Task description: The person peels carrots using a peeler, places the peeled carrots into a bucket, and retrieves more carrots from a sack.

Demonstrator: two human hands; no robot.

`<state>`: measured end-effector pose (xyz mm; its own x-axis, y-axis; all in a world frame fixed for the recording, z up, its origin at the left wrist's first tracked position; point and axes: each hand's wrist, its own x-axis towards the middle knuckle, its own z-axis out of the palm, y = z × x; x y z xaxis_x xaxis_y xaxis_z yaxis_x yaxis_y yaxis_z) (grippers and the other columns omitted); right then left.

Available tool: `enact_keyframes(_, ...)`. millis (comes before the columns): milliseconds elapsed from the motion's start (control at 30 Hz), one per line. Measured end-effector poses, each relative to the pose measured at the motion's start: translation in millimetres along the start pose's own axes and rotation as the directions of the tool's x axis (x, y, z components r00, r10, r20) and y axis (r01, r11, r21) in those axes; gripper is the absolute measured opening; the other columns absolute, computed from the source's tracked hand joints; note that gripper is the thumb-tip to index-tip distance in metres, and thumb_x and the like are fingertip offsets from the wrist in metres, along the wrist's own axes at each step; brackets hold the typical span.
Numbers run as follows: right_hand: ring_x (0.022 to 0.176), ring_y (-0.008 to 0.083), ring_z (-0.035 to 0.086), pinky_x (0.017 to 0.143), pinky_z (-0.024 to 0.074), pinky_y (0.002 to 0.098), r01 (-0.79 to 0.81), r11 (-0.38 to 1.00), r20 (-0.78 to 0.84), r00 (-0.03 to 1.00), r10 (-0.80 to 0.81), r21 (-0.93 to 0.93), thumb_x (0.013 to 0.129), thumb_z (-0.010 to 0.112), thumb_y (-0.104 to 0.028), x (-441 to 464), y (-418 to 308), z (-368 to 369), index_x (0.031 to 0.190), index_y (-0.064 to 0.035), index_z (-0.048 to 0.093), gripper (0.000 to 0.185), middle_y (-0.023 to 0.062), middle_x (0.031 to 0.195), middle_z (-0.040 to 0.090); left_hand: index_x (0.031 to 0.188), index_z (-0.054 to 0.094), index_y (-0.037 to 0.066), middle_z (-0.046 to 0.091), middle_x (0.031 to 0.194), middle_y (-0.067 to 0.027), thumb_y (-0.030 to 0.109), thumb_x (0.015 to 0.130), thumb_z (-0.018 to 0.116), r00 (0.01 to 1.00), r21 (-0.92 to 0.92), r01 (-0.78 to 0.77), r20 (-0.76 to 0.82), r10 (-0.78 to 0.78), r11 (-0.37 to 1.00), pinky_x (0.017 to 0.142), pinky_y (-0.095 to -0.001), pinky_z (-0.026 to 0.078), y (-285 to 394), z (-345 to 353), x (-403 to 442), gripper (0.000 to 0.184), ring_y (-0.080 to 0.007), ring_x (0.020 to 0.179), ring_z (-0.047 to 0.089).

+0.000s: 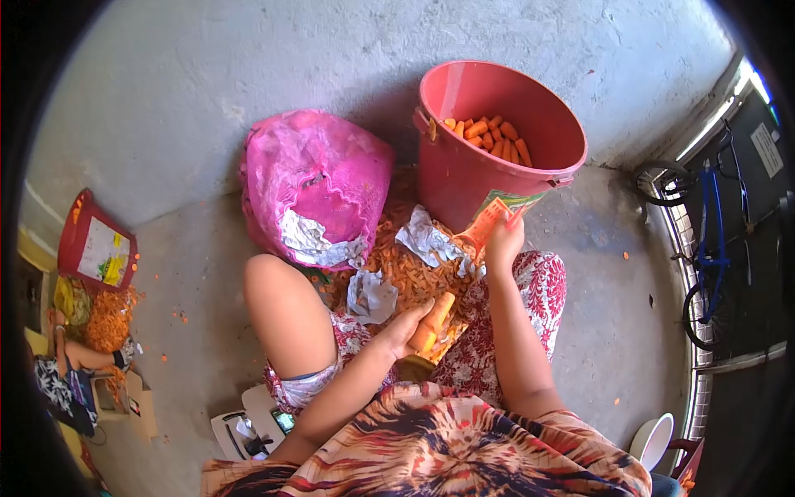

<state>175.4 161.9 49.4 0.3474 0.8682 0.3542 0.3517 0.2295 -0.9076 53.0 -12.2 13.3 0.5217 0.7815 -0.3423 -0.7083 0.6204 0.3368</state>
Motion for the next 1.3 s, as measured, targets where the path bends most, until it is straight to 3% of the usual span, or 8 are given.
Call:
enact_keyframes(100,0.057,0.0183,0.046,0.055,0.0404,0.0320,-0.019,0.996,0.143,0.990,0.006,0.090,0.083,0.049,-0.014,-15,-8,-3,0.082,-0.0014,0.048,0.012,0.0108,0.065,0.050,0.103,0.046,0.010,0.052,0.077,-0.0058,0.040,0.081,0.047,0.973,-0.108,-0.111,-0.215,0.086,0.988,0.056,-0.0336,0.044,10,5,6,0.037,-0.0197,0.067,0.052)
enact_keyframes(167,0.056,0.0071,0.040,0.052,0.0364,0.0237,-0.207,0.964,0.346,0.928,0.140,0.166,0.083,0.048,-0.014,-39,-23,-7,0.081,-0.0050,0.048,0.009,-0.0012,0.061,0.044,0.100,0.049,0.012,0.054,0.079,-0.0072,0.036,0.081,0.049,0.973,-0.138,-0.169,-0.180,0.143,0.976,0.057,-0.0352,0.044,13,-8,11,0.031,-0.0215,0.069,0.053)
enact_keyframes(233,0.058,0.0056,0.039,0.052,0.0356,0.0225,-0.095,0.969,0.364,0.931,0.006,0.227,0.083,0.050,-0.015,-59,-43,-8,0.080,-0.0054,0.047,0.010,-0.0020,0.061,0.043,0.100,0.049,0.013,0.055,0.081,-0.0079,0.035,0.080,0.050,0.972,-0.169,-0.214,-0.136,0.192,0.962,0.057,-0.0357,0.045,15,-11,11,0.029,-0.0225,0.069,0.054)
enact_keyframes(667,0.056,0.0288,0.053,0.053,0.0421,0.0347,0.045,0.985,0.571,0.810,-0.132,0.164,0.080,0.050,-0.007,-85,-49,-10,0.083,-0.0015,0.046,0.007,0.0163,0.064,0.053,0.095,0.053,0.008,0.059,0.086,-0.0048,0.028,0.086,0.039,0.927,-0.212,-0.327,-0.262,0.269,0.921,0.061,-0.0292,0.046,10,-5,17,0.026,-0.0174,0.075,0.057)
enact_keyframes(800,0.060,0.0338,0.053,0.056,0.0428,0.0363,0.233,0.959,0.449,0.849,-0.280,0.159,0.078,0.047,-0.002,-68,-24,-4,0.083,-0.0011,0.046,0.005,0.0179,0.066,0.052,0.091,0.052,0.008,0.055,0.078,-0.0070,0.033,0.086,0.037,0.996,-0.119,-0.073,-0.065,0.066,0.990,0.055,-0.0281,0.041,15,-13,7,0.029,-0.0181,0.068,0.053)
enact_keyframes(967,0.062,0.0206,0.047,0.059,0.0398,0.0296,-0.004,1.000,-0.075,0.997,0.005,0.016,0.083,0.047,-0.011,0,7,1,0.082,0.0016,0.047,0.012,0.0133,0.068,0.050,0.084,0.047,0.009,0.044,0.069,-0.0052,0.043,0.084,0.037,0.991,-0.124,0.077,0.117,-0.062,0.989,0.054,-0.0277,0.039,14,11,-5,0.036,-0.0174,0.063,0.046)
enact_keyframes(1033,0.063,0.0172,0.046,0.059,0.0386,0.0277,-0.192,0.965,0.007,0.981,0.194,0.176,0.083,0.047,-0.010,2,-8,-6,0.081,0.0011,0.047,0.011,0.0106,0.068,0.049,0.084,0.047,0.008,0.045,0.070,-0.0057,0.044,0.084,0.038,0.995,-0.117,0.072,0.084,-0.062,0.991,0.055,-0.0285,0.039,8,11,-5,0.037,-0.0178,0.064,0.046)
enact_keyframes(1300,0.054,0.0067,0.040,0.048,0.0359,0.0233,-0.050,0.975,0.467,0.882,-0.059,0.218,0.083,0.049,-0.015,-72,-24,3,0.079,-0.0043,0.047,0.011,-0.0015,0.061,0.045,0.095,0.051,0.016,0.055,0.081,-0.0040,0.037,0.082,0.043,0.962,-0.160,-0.237,-0.176,0.209,0.958,0.052,-0.0321,0.039,19,15,2,0.026,-0.0170,0.068,0.051)
